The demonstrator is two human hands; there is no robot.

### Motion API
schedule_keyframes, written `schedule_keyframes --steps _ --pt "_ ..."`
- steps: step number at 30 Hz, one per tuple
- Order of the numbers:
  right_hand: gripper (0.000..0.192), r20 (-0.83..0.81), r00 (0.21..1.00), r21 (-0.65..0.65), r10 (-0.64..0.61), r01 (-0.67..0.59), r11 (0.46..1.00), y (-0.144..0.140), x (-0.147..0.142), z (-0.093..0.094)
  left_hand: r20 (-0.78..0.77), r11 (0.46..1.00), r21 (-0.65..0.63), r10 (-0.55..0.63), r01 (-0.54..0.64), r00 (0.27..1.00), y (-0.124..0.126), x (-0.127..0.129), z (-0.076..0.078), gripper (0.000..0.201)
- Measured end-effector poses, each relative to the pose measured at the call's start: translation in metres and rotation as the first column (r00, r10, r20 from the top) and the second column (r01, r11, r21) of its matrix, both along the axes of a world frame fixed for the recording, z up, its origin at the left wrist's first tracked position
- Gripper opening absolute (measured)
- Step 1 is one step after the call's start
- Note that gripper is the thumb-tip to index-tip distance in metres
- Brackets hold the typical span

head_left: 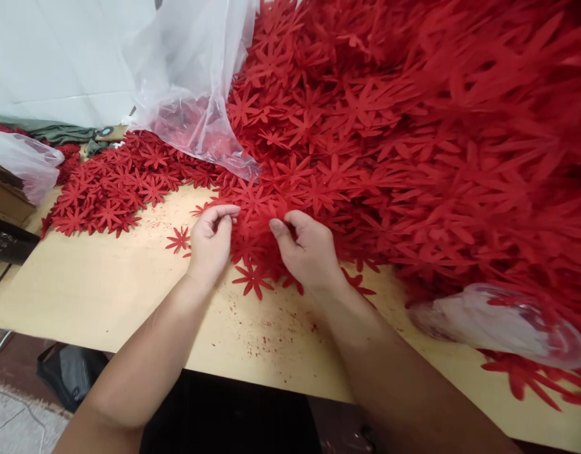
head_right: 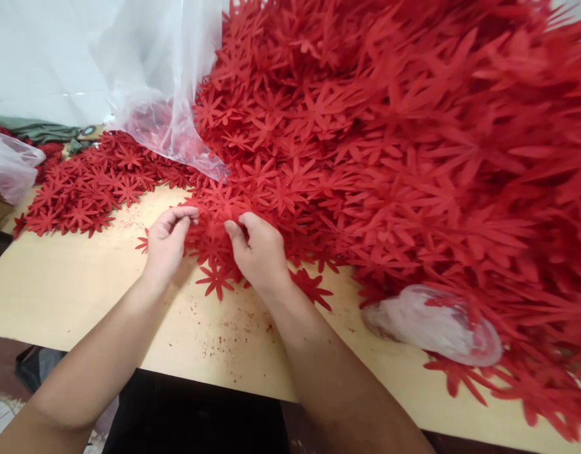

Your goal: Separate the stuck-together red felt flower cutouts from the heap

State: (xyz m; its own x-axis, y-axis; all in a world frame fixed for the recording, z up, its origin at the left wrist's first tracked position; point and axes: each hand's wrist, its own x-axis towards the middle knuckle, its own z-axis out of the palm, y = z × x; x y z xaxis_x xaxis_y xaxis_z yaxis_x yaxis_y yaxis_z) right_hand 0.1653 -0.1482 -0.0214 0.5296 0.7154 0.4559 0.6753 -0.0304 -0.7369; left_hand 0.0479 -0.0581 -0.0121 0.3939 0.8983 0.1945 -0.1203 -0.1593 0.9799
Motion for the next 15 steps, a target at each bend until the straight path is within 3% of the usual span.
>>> schedule_keyframes --steps 6,11,15 --pt "0.055 -0.156 0.988 0.021 -0.004 0.007 1.000 0.002 0.001 0.001 -0.063 0.988 0.010 -0.150 0.151 0.987 -0.012 0.005 -0.012 0.016" --pt "0.055 -0.275 0.944 0.100 0.184 -0.163 0.982 0.005 -0.005 -0.001 -0.241 0.975 0.092 -0.177 0.204 0.954 -0.016 0.010 -0.022 0.023" --pt "0.046 -0.375 0.872 0.130 0.314 -0.286 0.950 0.005 -0.008 0.004 -0.186 0.987 0.014 -0.155 0.161 0.970 -0.009 0.011 -0.024 0.008"
